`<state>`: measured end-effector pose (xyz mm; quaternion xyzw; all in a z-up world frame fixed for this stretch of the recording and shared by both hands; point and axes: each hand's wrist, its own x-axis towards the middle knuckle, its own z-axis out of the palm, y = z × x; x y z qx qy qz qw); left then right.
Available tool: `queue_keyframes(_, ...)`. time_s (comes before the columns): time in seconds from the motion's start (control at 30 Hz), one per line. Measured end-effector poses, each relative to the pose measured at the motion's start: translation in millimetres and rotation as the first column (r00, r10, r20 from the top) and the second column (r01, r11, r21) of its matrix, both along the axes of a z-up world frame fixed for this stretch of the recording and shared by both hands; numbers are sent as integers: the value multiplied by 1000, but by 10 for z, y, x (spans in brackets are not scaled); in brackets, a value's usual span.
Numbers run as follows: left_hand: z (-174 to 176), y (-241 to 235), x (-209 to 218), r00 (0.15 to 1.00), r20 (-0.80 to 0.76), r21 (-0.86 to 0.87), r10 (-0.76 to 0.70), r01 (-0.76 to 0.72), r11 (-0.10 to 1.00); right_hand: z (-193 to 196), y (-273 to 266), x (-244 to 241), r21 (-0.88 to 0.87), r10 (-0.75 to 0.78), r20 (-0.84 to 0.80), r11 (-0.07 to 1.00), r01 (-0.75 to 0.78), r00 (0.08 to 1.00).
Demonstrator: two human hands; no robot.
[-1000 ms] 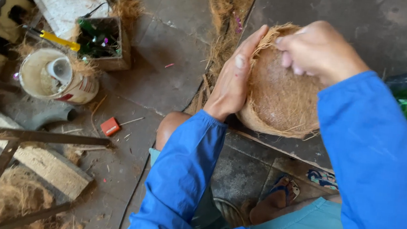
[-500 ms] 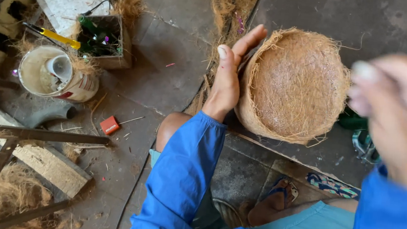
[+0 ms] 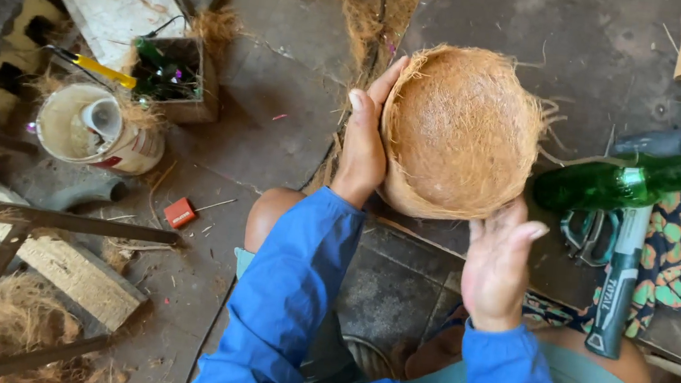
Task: The person holds a coconut shell half and repeatedly taps its rim with a rubber mallet to shape or flatten the edge. The person rotates the shell by hand between taps to work around the circumference.
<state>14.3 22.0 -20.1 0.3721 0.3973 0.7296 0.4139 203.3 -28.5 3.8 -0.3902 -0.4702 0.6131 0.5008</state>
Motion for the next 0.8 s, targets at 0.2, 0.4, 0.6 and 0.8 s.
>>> queue_keyframes(0.2, -79, -436, 396, 980, 32, 49, 196, -197, 979, 249, 541, 122, 45, 169, 17, 985, -169, 985)
queue_keyframes(0.4, -163, -356, 235, 957, -92, 34, 274, -272, 962, 529, 519, 276, 427, -232, 560, 904, -37, 795)
queue_keyframes(0.6, 29, 8, -78, 979, -181, -12, 95, -99, 995, 1388, 911, -282, 58, 43, 982, 860, -507, 184)
queue_keyframes(0.8, 2, -5, 14, 945, -309, 26, 110, -107, 994, 1237, 1306, -1072, -310, 287, 950, 835, -455, -121)
